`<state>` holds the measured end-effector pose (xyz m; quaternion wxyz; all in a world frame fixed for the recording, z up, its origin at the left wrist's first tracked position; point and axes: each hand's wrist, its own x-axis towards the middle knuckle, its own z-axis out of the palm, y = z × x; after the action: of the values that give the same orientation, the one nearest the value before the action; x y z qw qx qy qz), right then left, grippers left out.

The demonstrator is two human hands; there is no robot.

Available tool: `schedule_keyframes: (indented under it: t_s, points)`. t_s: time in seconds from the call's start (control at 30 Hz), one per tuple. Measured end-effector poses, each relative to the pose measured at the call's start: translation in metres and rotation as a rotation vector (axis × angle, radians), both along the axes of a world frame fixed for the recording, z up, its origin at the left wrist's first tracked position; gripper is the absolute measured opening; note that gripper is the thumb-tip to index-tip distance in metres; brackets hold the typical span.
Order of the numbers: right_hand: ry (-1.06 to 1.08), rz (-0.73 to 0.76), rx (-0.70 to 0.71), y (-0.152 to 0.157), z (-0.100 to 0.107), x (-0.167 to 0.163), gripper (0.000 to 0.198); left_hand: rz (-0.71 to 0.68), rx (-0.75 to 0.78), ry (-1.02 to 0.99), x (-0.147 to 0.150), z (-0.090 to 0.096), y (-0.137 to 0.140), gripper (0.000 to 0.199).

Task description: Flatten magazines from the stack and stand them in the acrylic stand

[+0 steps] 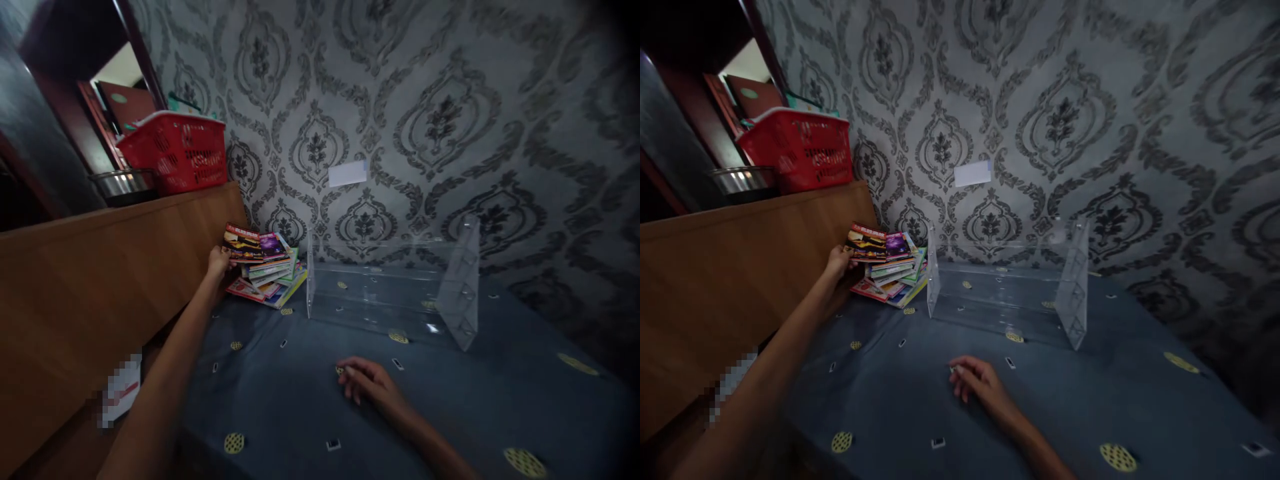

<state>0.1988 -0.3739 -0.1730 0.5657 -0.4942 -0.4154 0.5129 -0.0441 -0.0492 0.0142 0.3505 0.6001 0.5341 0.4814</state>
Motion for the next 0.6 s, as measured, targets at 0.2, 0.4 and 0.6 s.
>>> schedule_keyframes:
  t_s: [0.2, 0.4, 0.6]
  points:
    - [-0.158, -0.007, 0.054, 0.004, -0.007, -0.007, 0.066, -0.126, -0.036, -0.331, -0.033, -0.051, -0.086, 0.02]
    - [-0.151, -0.054, 0.083, 0.004, -0.014, -0.021, 0.067, -0.355, -0.204, -0.548, -0.04, -0.144, -0.192, 0.048]
    - [-0.134, -0.166, 0.099, 0.005, -0.019, -0.036, 0.065, -0.55, -0.427, -0.52, -0.023, -0.185, -0.257, 0.06]
